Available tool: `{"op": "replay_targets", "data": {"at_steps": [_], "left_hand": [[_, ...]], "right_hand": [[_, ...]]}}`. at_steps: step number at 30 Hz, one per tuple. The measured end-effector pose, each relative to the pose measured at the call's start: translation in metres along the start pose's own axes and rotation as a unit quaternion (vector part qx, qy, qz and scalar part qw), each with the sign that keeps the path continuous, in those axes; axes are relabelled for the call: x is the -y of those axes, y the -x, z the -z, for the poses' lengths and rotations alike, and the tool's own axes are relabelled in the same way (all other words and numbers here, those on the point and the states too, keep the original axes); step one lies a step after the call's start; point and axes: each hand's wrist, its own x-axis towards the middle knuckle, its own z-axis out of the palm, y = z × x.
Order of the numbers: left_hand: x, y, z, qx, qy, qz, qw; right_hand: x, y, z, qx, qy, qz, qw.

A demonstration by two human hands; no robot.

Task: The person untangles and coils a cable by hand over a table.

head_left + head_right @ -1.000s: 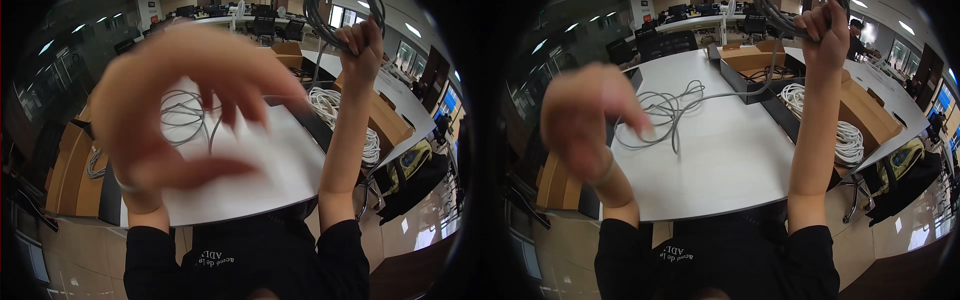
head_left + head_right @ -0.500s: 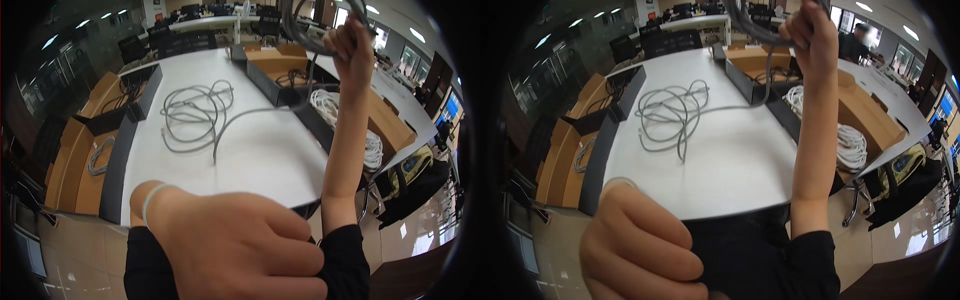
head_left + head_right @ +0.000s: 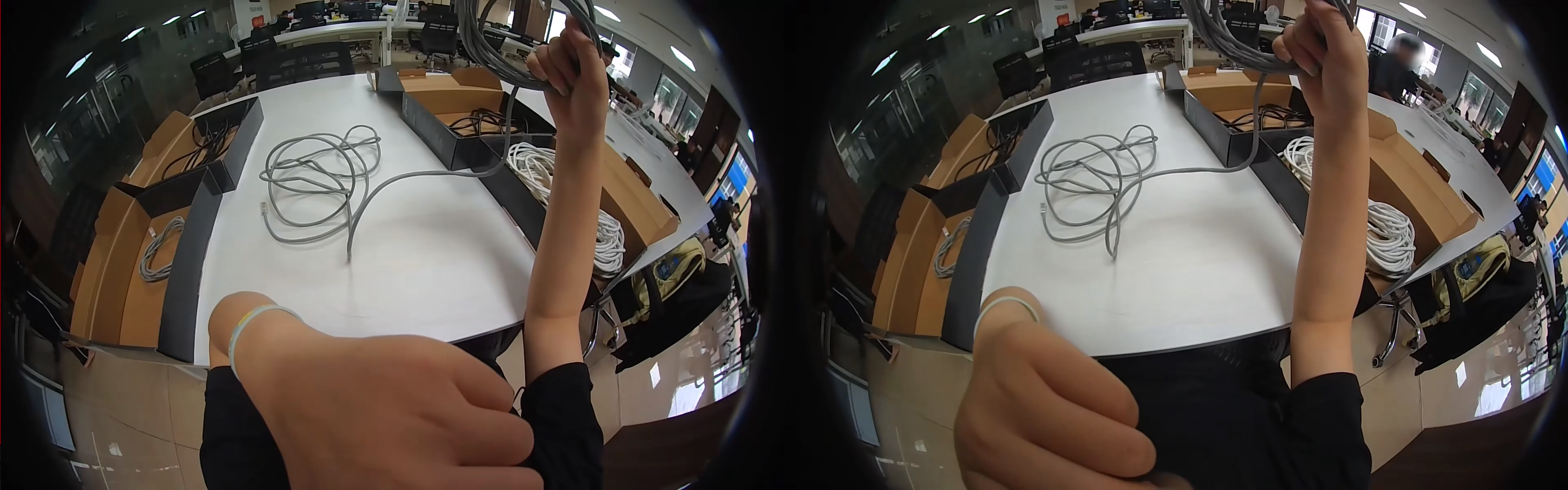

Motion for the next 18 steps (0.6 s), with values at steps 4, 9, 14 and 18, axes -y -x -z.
{"op": "replay_targets", "data": {"at_steps": [4,9,14,18], "left_hand": [[-0.003,-0.003,-0.011,-0.001,0.01,-0.011,1.0],[-0.004,-0.005,-0.018,-0.001,0.029,-0.026,0.999],[0.0,0.002,-0.017,-0.013,0.057,-0.011,0.998],[0.004,-0.003,-0.029,-0.014,0.072,-0.022,0.997]], "right_hand": [[-0.003,-0.004,0.004,0.011,-0.015,0.005,1.0],[0.002,-0.001,0.003,0.006,-0.011,0.006,1.0],[-0.005,-0.003,0.011,-0.01,-0.051,0.0,0.999],[-0.004,0.0,0.01,-0.01,-0.036,-0.002,0.999]]}}
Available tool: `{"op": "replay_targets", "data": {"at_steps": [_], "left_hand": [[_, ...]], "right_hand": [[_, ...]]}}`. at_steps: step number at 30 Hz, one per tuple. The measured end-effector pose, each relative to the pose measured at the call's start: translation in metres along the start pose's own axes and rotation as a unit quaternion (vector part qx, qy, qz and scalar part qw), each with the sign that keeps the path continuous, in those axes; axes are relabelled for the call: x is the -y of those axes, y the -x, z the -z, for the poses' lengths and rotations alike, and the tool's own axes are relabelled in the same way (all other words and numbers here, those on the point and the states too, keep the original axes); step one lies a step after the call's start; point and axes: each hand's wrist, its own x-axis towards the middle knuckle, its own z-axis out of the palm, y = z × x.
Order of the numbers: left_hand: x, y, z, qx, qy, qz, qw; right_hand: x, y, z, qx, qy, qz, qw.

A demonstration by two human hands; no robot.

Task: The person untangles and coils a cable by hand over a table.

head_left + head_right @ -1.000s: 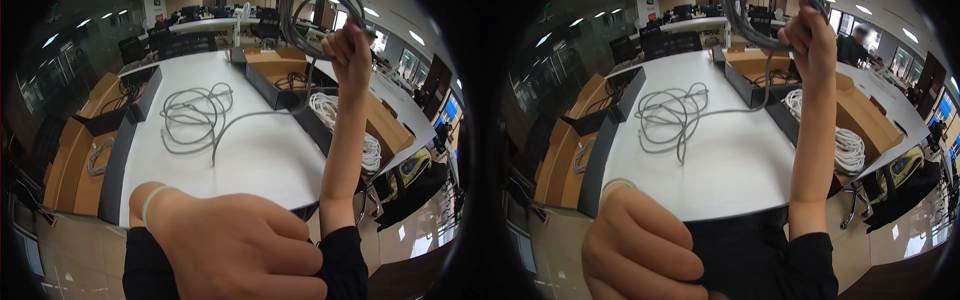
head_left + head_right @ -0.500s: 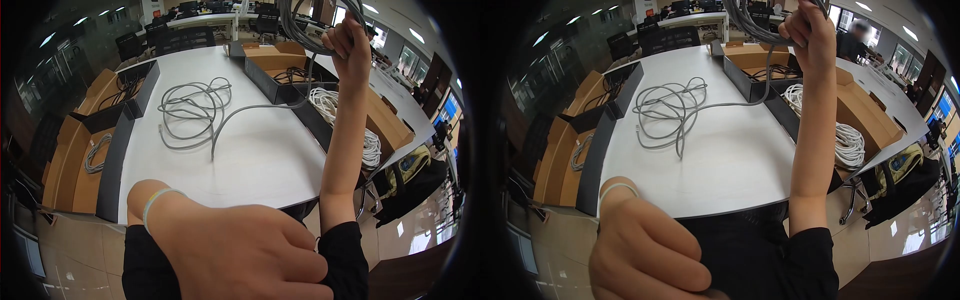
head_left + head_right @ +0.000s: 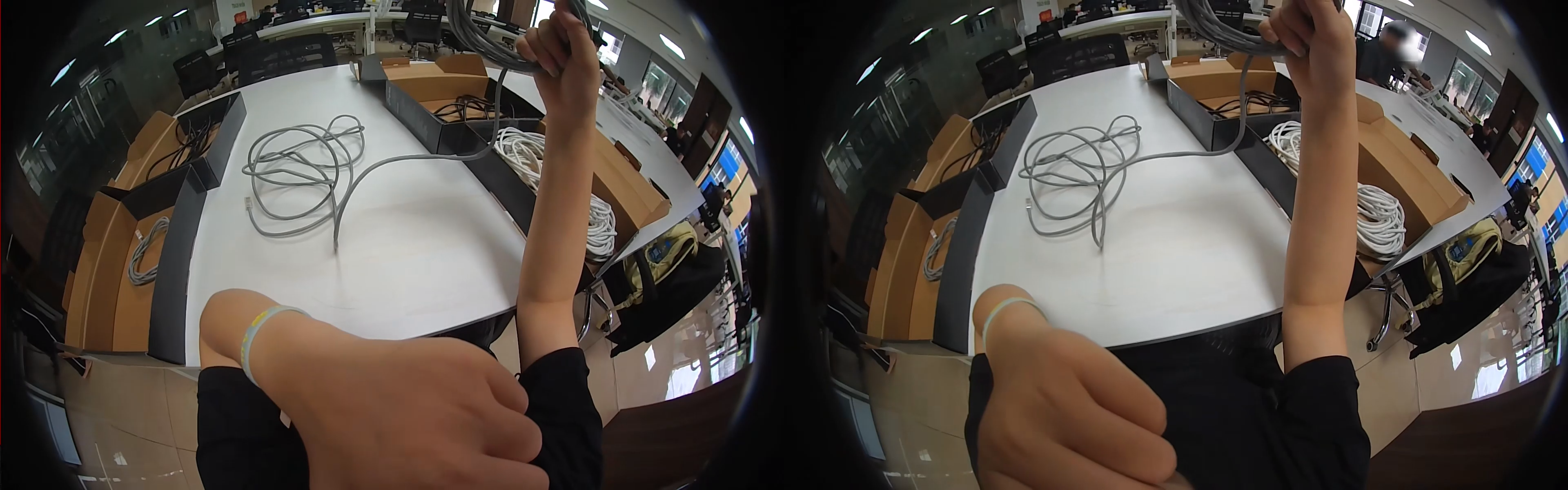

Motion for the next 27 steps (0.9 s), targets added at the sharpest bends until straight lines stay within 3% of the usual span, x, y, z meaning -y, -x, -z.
{"op": "replay_targets", "data": {"at_steps": [27], "left_hand": [[0.01,0.009,-0.011,-0.012,0.09,0.01,0.996]], "right_hand": [[0.005,0.003,0.002,0.006,0.064,-0.093,0.994]]}}
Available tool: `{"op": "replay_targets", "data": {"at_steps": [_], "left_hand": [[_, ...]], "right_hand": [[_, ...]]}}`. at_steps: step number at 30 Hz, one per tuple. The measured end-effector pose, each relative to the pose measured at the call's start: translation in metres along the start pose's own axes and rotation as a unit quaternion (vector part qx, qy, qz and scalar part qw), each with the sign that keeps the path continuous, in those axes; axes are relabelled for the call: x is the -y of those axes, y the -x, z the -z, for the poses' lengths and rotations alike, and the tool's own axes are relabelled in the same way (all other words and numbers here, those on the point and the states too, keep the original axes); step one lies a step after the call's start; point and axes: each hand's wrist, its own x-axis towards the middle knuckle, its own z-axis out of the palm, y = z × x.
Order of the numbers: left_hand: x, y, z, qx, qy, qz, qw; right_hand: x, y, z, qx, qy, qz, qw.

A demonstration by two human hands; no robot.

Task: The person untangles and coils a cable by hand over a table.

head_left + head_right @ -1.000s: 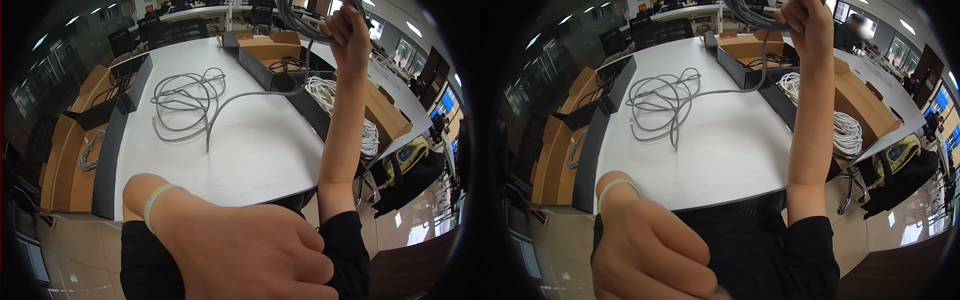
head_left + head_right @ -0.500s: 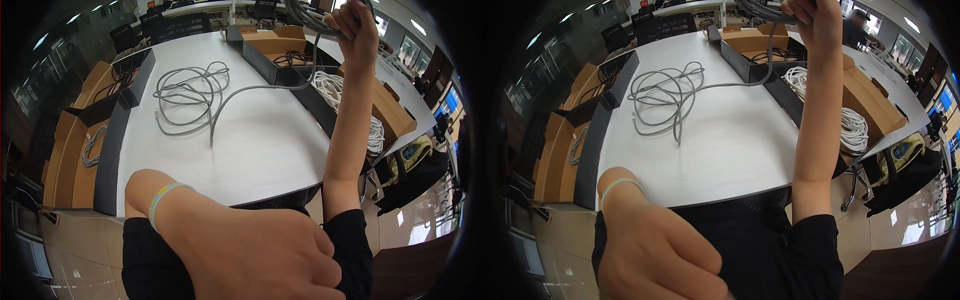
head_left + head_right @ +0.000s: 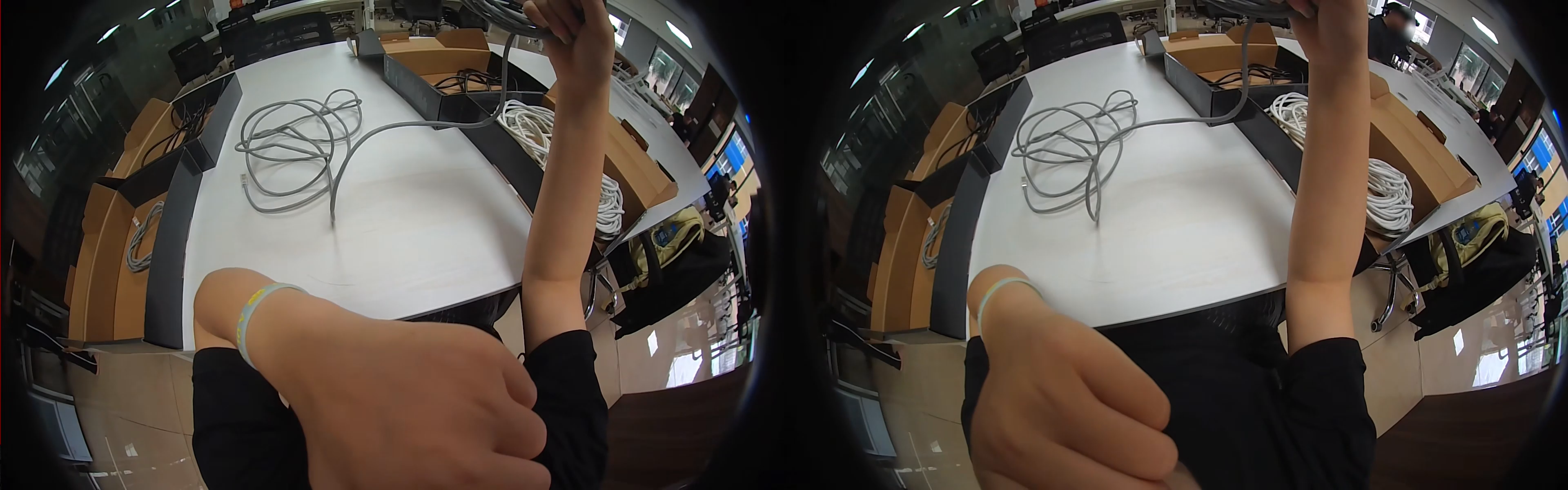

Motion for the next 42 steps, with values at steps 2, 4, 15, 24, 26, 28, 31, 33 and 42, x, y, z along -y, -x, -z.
{"op": "replay_targets", "data": {"at_steps": [2,4,15,24,26,28,31,33,42], "left_hand": [[0.001,0.0,0.0,0.003,0.006,0.0,1.0],[0.001,-0.001,-0.003,0.005,0.011,0.001,1.0],[0.006,-0.005,-0.012,0.007,0.034,-0.008,0.999],[0.079,0.002,0.009,0.125,-0.049,0.21,0.968],[0.101,0.012,0.019,0.152,0.021,0.35,0.924],[0.119,0.022,0.029,0.182,-0.003,0.426,0.886],[0.139,0.04,0.039,0.204,-0.079,0.494,0.841],[0.148,0.05,0.041,0.147,-0.12,0.522,0.831],[0.178,0.068,0.055,-0.375,0.007,0.443,0.814]], "right_hand": [[0.002,-0.002,0.005,-0.001,0.003,-0.003,1.0],[0.002,-0.005,0.007,0.0,0.004,-0.008,1.0],[0.004,0.003,0.002,0.014,0.029,-0.028,0.999],[0.0,0.002,-0.004,0.03,0.067,-0.03,0.997],[0.0,0.002,-0.001,0.033,0.077,-0.029,0.996],[0.001,0.002,0.0,0.035,0.087,-0.029,0.995],[0.001,0.001,0.002,0.038,0.098,-0.032,0.994],[0.001,0.001,0.003,0.04,0.103,-0.036,0.993],[0.006,-0.006,0.017,0.049,0.13,-0.042,0.989]]}}
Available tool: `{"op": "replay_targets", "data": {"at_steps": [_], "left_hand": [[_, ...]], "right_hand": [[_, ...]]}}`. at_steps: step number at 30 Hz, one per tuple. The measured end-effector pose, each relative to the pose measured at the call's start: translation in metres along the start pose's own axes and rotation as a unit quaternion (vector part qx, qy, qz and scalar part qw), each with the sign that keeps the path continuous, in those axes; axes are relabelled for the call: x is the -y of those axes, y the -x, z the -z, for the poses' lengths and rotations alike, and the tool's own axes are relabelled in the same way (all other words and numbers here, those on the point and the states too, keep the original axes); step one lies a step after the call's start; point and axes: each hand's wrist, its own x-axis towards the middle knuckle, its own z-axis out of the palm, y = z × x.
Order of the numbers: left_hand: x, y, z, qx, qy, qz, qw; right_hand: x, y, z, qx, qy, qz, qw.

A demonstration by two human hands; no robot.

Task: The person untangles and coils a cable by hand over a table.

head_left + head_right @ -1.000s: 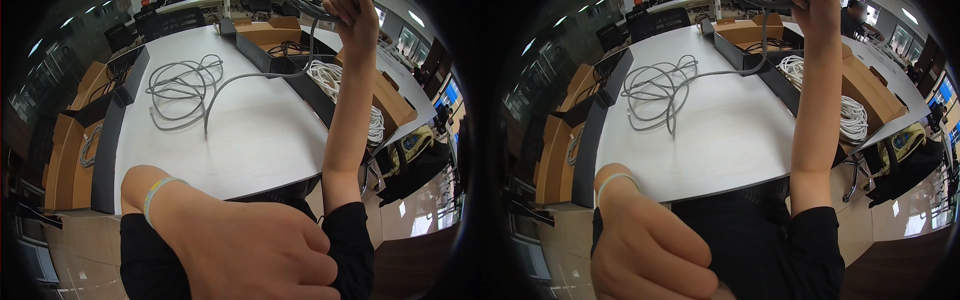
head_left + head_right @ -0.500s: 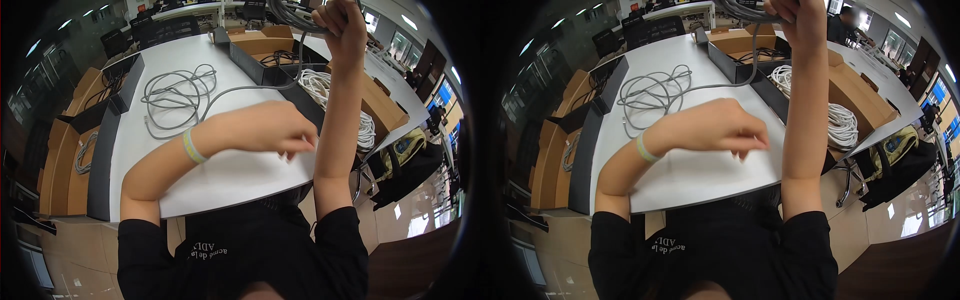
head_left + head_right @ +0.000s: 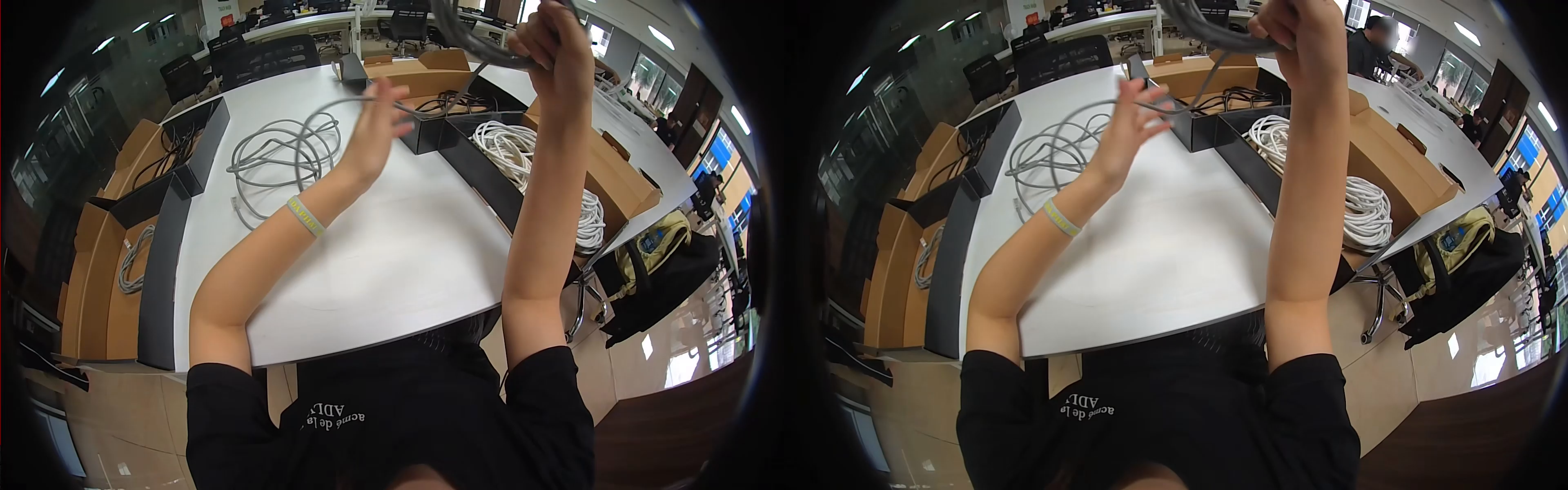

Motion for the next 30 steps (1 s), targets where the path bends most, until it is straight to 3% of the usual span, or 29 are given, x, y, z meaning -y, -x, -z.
{"op": "replay_targets", "data": {"at_steps": [2,6,7,8,9,10,11,12,13,16,19,22,26,27,30], "left_hand": [[-0.009,-0.005,0.005,-0.02,0.029,-0.081,0.996],[-0.038,-0.01,0.013,-0.069,0.063,-0.155,0.984],[-0.045,-0.011,0.019,-0.086,0.056,-0.179,0.978],[-0.041,-0.022,0.04,-0.032,0.074,-0.188,0.979],[-0.049,-0.021,0.047,-0.003,0.017,-0.184,0.983],[-0.056,-0.021,0.052,0.026,-0.041,-0.18,0.983],[-0.056,-0.02,0.049,0.014,0.008,-0.165,0.986],[-0.061,-0.018,0.053,0.085,-0.054,-0.111,0.989],[-0.067,-0.016,0.058,0.154,-0.114,-0.057,0.98],[-0.072,-0.005,0.054,0.21,-0.16,0.046,0.963],[-0.078,-0.003,0.059,0.294,-0.135,0.037,0.945],[-0.07,-0.006,0.063,0.314,-0.052,0.0,0.948],[-0.075,0.001,0.056,0.305,-0.067,0.051,0.948],[-0.078,0.003,0.053,0.284,-0.068,0.062,0.954],[-0.078,-0.008,0.06,0.214,-0.052,0.035,0.975]], "right_hand": [[0.0,-0.002,0.0,0.003,0.006,-0.004,1.0],[-0.007,-0.002,-0.011,0.01,0.006,-0.017,1.0],[-0.017,-0.007,-0.013,0.103,0.07,-0.025,0.992],[-0.024,-0.01,-0.015,0.196,0.132,-0.033,0.971],[-0.018,-0.008,-0.046,0.064,0.281,-0.16,0.944],[-0.022,-0.008,-0.045,0.066,0.276,-0.162,0.945],[-0.027,-0.006,-0.04,0.152,0.232,-0.088,0.957],[-0.031,-0.006,-0.036,0.236,0.185,-0.013,0.954],[-0.033,-0.008,-0.032,0.283,0.207,-0.025,0.936],[-0.033,-0.002,-0.037,0.27,0.288,-0.067,0.916],[-0.031,0.001,-0.038,0.301,0.304,-0.05,0.902],[-0.021,0.004,-0.039,0.324,0.394,-0.013,0.86],[-0.013,0.015,-0.039,0.315,0.439,0.052,0.84],[-0.01,0.013,-0.038,0.32,0.42,0.036,0.848],[-0.028,-0.005,-0.033,0.242,0.36,0.117,0.893]]}}
